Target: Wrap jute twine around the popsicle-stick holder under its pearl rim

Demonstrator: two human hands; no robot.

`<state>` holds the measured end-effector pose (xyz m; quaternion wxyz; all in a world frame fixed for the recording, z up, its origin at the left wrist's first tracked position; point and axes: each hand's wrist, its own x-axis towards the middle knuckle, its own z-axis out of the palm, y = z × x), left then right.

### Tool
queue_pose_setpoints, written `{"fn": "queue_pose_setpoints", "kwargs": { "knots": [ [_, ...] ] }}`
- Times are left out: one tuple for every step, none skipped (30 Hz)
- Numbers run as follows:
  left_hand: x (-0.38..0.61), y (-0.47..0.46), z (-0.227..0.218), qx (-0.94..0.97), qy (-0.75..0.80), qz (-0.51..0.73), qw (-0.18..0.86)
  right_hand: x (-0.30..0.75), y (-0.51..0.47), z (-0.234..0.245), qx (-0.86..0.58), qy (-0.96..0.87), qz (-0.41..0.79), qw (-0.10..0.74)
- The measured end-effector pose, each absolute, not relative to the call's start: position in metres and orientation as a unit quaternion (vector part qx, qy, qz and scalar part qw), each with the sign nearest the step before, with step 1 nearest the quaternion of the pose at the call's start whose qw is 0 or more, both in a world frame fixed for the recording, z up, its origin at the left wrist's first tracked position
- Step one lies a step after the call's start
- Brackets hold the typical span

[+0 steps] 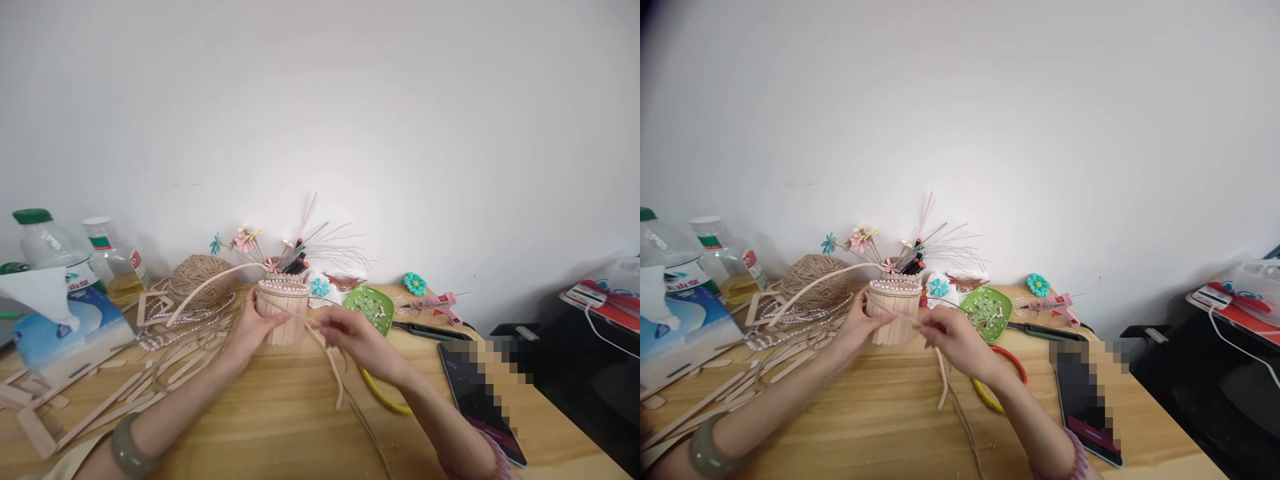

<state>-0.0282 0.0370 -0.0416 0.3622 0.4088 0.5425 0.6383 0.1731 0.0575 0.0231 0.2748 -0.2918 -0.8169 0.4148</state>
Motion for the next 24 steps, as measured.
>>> {"fn": "queue_pose_setpoints", "kwargs": {
  "knots": [
    [-0.027, 0.038, -0.043, 0.412, 0.552, 0.636, 0.348, 0.176, 0.049, 0.03, -0.266, -0.83, 0.426, 0.243],
    [-0.026, 0.037, -0.043, 0.413, 0.562, 0.634, 0.335, 0.179, 0.04, 0.036, -0.247, -0.847, 0.416, 0.22],
    [-0.024, 0.036, -0.043, 0.415, 0.574, 0.629, 0.321, 0.182, 0.033, 0.041, -0.232, -0.868, 0.39, 0.2],
    [-0.022, 0.034, -0.043, 0.418, 0.589, 0.621, 0.304, 0.186, 0.027, 0.045, -0.221, -0.888, 0.357, 0.186],
    [-0.02, 0.031, -0.042, 0.425, 0.608, 0.609, 0.282, 0.19, 0.023, 0.048, -0.213, -0.907, 0.32, 0.174],
    [-0.019, 0.027, -0.042, 0.434, 0.626, 0.594, 0.258, 0.194, 0.021, 0.05, -0.209, -0.92, 0.289, 0.163],
    [-0.019, 0.024, -0.041, 0.449, 0.64, 0.577, 0.236, 0.197, 0.019, 0.051, -0.21, -0.927, 0.267, 0.159],
    [-0.019, 0.02, -0.04, 0.469, 0.646, 0.563, 0.213, 0.201, 0.019, 0.051, -0.219, -0.928, 0.253, 0.162],
    [-0.021, 0.016, -0.039, 0.49, 0.645, 0.555, 0.191, 0.204, 0.02, 0.051, -0.23, -0.926, 0.244, 0.172],
    [-0.023, 0.013, -0.036, 0.512, 0.635, 0.553, 0.169, 0.206, 0.021, 0.052, -0.24, -0.922, 0.239, 0.189],
    [-0.025, 0.011, -0.033, 0.532, 0.623, 0.555, 0.144, 0.207, 0.023, 0.053, -0.245, -0.916, 0.239, 0.207],
    [-0.027, 0.009, -0.029, 0.549, 0.61, 0.559, 0.116, 0.208, 0.024, 0.054, -0.244, -0.91, 0.245, 0.227],
    [-0.03, 0.008, -0.024, 0.564, 0.596, 0.565, 0.087, 0.208, 0.024, 0.057, -0.24, -0.905, 0.254, 0.242],
    [-0.032, 0.006, -0.018, 0.576, 0.581, 0.572, 0.063, 0.207, 0.025, 0.059, -0.235, -0.9, 0.266, 0.253],
    [-0.034, 0.005, -0.011, 0.588, 0.561, 0.58, 0.053, 0.206, 0.025, 0.062, -0.234, -0.895, 0.275, 0.263],
    [-0.035, 0.004, -0.003, 0.596, 0.54, 0.591, 0.055, 0.206, 0.025, 0.065, -0.239, -0.89, 0.278, 0.272],
    [-0.037, 0.002, 0.006, 0.599, 0.521, 0.604, 0.067, 0.205, 0.026, 0.067, -0.247, -0.886, 0.275, 0.281],
    [-0.038, 0.0, 0.015, 0.594, 0.508, 0.619, 0.085, 0.205, 0.026, 0.069, -0.256, -0.883, 0.269, 0.289],
    [-0.04, -0.002, 0.023, 0.583, 0.506, 0.628, 0.097, 0.205, 0.027, 0.07, -0.263, -0.88, 0.262, 0.296],
    [-0.042, -0.004, 0.032, 0.57, 0.512, 0.634, 0.105, 0.206, 0.028, 0.071, -0.267, -0.877, 0.257, 0.305],
    [-0.044, -0.005, 0.041, 0.56, 0.522, 0.634, 0.11, 0.207, 0.029, 0.071, -0.271, -0.874, 0.253, 0.313],
    [-0.047, -0.006, 0.048, 0.549, 0.535, 0.631, 0.117, 0.209, 0.031, 0.071, -0.277, -0.871, 0.246, 0.322],
    [-0.05, -0.006, 0.055, 0.548, 0.544, 0.623, 0.127, 0.21, 0.033, 0.07, -0.285, -0.868, 0.237, 0.33],
    [-0.053, -0.006, 0.061, 0.547, 0.549, 0.617, 0.136, 0.212, 0.035, 0.07, -0.295, -0.865, 0.225, 0.338]
  ]
}}
